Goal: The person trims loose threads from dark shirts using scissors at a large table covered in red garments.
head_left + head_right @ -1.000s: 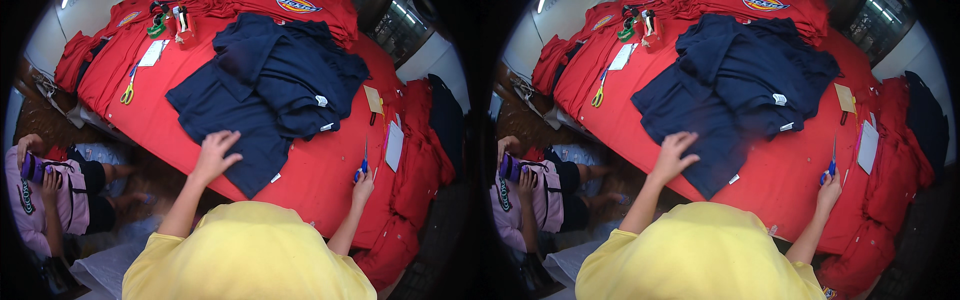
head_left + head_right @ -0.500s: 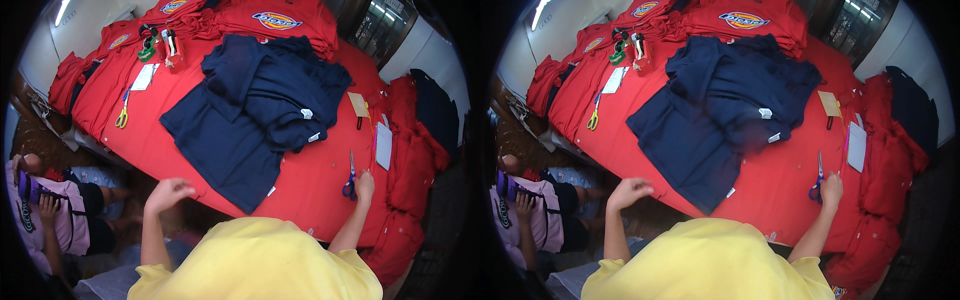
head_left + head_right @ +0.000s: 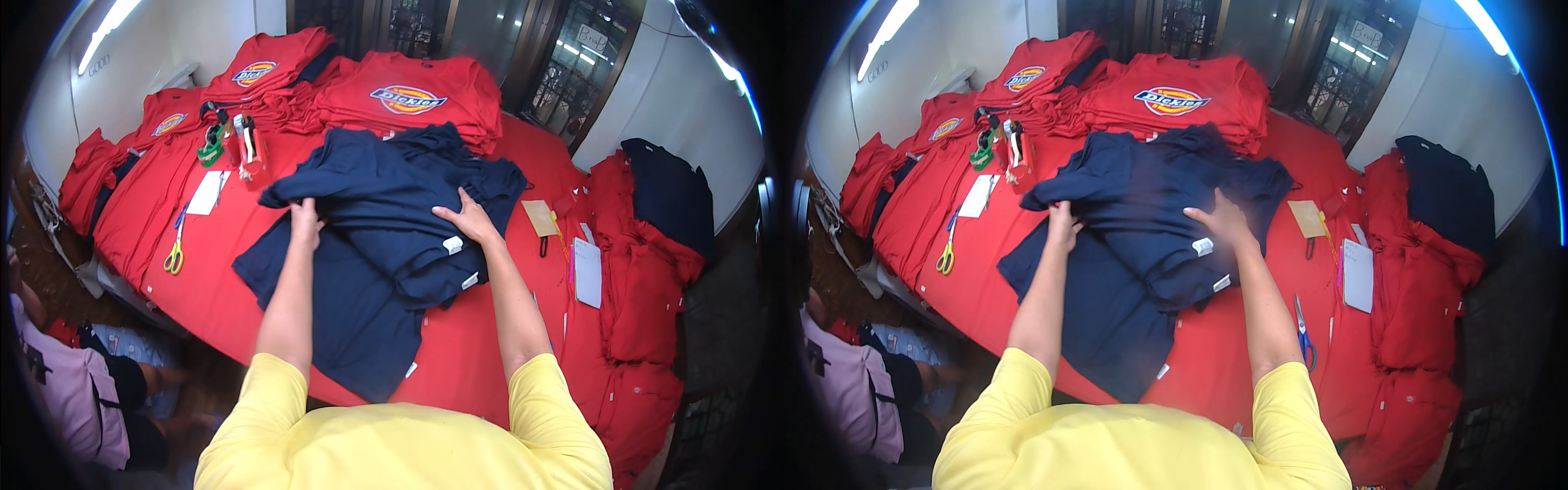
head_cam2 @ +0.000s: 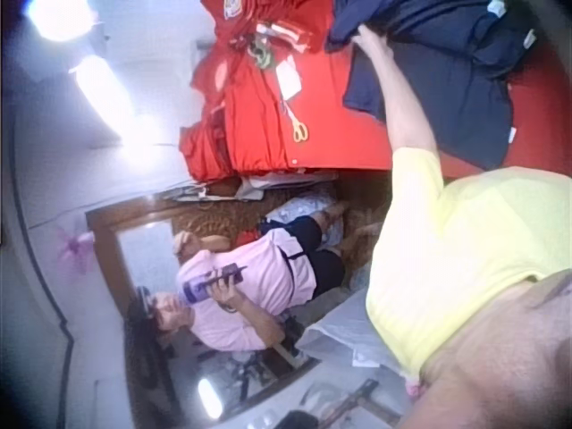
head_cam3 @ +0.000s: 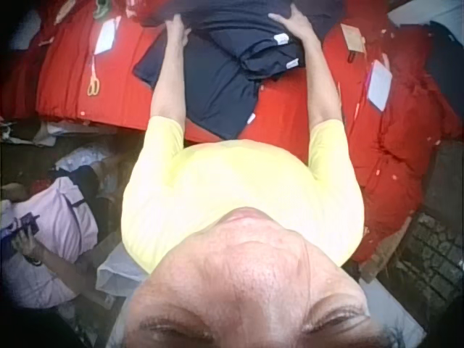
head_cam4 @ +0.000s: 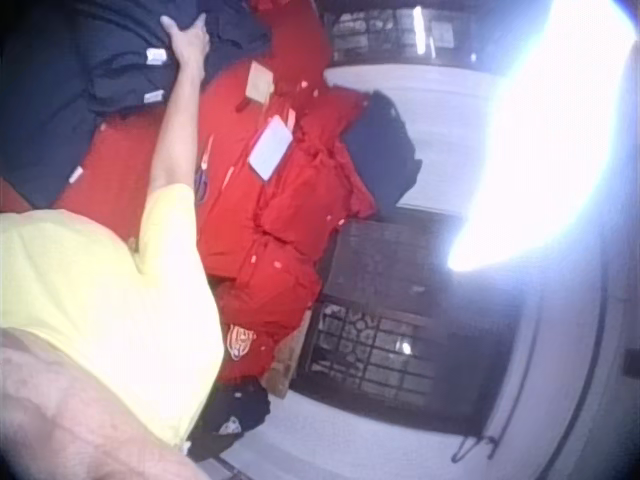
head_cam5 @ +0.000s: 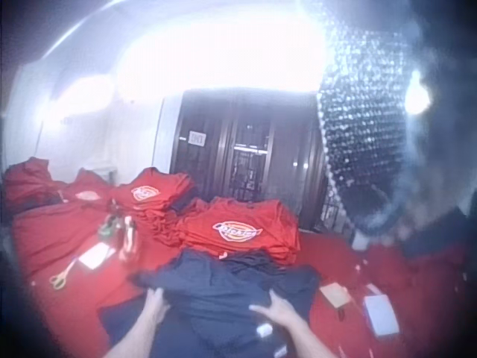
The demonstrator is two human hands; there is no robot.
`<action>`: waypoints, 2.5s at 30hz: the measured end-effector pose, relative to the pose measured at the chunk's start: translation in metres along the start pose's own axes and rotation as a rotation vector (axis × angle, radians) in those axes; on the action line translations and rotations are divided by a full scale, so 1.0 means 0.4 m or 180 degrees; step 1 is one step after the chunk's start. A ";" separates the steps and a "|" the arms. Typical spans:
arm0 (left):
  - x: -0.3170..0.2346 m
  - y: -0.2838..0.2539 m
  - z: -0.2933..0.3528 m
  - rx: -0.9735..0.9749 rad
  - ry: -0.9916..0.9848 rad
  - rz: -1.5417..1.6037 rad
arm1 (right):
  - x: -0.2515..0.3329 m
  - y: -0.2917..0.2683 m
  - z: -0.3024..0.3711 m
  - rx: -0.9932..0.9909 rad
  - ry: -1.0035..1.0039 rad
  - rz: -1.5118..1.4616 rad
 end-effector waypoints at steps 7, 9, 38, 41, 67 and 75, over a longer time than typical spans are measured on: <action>0.062 -0.098 0.034 0.0316 -0.0658 0.0968 | 0.082 0.038 -0.073 0.1094 0.0352 0.0676; 0.135 -0.133 0.052 0.0557 -0.0422 0.1056 | 0.155 0.039 -0.075 0.1350 0.0198 0.0930; -0.127 0.268 0.435 0.0602 0.1882 -0.4246 | 0.733 0.410 0.644 0.0264 -0.3537 0.0684; -0.034 0.254 0.373 0.0037 0.2035 -0.5206 | 0.708 0.473 0.682 0.0839 -0.3545 0.0109; -0.126 0.179 0.287 -0.0337 0.2779 -0.3803 | 0.409 0.270 0.680 0.0447 -0.2511 -0.0188; 0.007 0.186 0.121 -0.0456 0.1186 -0.4804 | 0.382 0.278 0.690 0.0346 -0.2127 -0.0041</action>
Point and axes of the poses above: each hand's wrist, its own z-axis away from the middle knuckle, its own y-axis out of the palm, x = y × z, the point moved 9 cm from there along -z, towards the middle knuckle, and after that the axes turned 10 degrees about -y, right-handed, at the moved point
